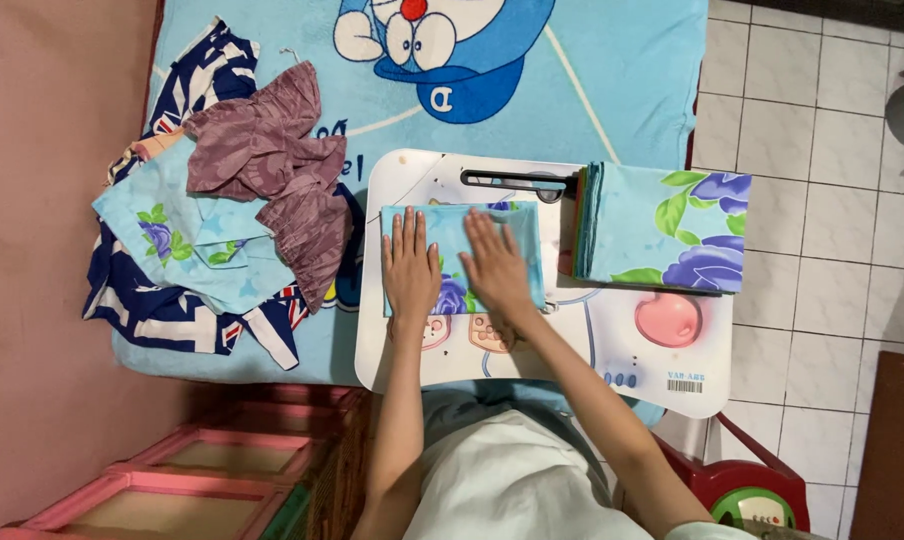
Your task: The person folds a light blue floral-patterned garment on a white folding board. They smooth the fabric, fold the sides inward, fold the bottom up, and then fold the garment in half before placing it on a stack of folded items.
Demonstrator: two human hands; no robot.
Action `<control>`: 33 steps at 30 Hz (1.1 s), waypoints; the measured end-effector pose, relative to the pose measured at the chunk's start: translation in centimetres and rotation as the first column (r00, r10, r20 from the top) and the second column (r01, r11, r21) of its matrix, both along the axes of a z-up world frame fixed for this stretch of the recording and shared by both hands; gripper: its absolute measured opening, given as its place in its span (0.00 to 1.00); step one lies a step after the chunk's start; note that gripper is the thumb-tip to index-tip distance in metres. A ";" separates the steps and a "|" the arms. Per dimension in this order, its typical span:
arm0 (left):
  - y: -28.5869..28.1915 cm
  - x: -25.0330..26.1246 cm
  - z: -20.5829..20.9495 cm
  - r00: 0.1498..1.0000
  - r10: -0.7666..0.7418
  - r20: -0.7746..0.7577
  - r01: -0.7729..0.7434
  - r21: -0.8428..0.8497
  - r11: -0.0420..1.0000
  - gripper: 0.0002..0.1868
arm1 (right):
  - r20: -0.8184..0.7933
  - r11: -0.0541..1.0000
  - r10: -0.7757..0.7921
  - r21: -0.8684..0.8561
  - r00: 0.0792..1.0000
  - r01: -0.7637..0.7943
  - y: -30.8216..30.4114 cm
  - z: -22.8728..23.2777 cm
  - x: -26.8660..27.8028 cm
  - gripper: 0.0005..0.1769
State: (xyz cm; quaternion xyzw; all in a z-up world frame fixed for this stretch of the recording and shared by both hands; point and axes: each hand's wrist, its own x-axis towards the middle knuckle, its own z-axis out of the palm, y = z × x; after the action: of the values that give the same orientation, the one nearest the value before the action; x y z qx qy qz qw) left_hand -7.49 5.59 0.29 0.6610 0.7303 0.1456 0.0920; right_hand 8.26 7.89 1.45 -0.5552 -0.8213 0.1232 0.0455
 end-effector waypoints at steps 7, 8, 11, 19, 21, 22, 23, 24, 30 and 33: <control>-0.1 -0.1 0.4 1.000 0.004 0.015 -0.004 -0.021 1.000 0.30 | -0.030 0.959 -0.200 -0.211 0.979 0.189 0.9 1.8 3.8 0.38; 0.0 0.0 0.4 1.000 0.003 0.001 -0.003 -0.021 1.000 0.30 | -0.053 0.970 -0.200 -0.148 0.978 0.191 0.9 1.3 4.1 0.39; 0.0 0.0 0.4 1.000 0.007 -0.007 -0.007 -0.022 1.000 0.30 | -0.053 0.957 -0.277 -0.098 0.959 0.271 0.9 1.5 3.3 0.39; 0.2 0.0 0.0 1.000 0.009 -0.030 -0.010 -0.024 1.000 0.31 | -0.146 0.993 0.112 -0.019 0.983 -0.116 -0.9 1.2 -2.2 0.34; 0.1 0.0 -0.2 0.999 0.010 -0.041 -0.011 -0.015 1.000 0.31 | -0.118 0.974 0.038 -0.216 0.992 -0.063 -0.3 2.6 -1.7 0.35; 0.2 0.0 0.0 0.999 0.009 -0.042 -0.010 -0.017 1.000 0.31 | -0.119 0.974 0.037 -0.218 0.992 -0.063 0.1 2.8 -0.6 0.35; 0.2 0.0 0.1 0.999 0.009 -0.039 -0.009 -0.011 1.000 0.31 | -0.048 0.975 0.002 -0.220 0.999 -0.013 0.5 3.0 0.4 0.34; 0.1 0.1 0.3 0.999 0.009 -0.036 -0.010 -0.005 1.000 0.30 | 0.025 0.975 -0.032 -0.218 0.999 0.036 0.8 3.1 1.5 0.34; 1.5 3.4 0.5 0.997 0.074 0.018 -0.073 -0.049 0.996 0.32 | -0.117 0.987 -0.147 -0.084 0.982 0.137 0.2 0.1 5.6 0.33; 1.2 8.5 -1.1 0.991 -0.132 0.008 0.132 0.011 0.991 0.31 | -0.156 0.988 -0.151 -0.048 0.976 0.146 0.0 -0.6 5.5 0.33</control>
State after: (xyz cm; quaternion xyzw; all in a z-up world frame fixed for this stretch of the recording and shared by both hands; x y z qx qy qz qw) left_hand 0.97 6.84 -0.81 0.7078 0.6838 0.1458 0.1011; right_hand 13.75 7.84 0.89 -0.6040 -0.7690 0.1782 0.1100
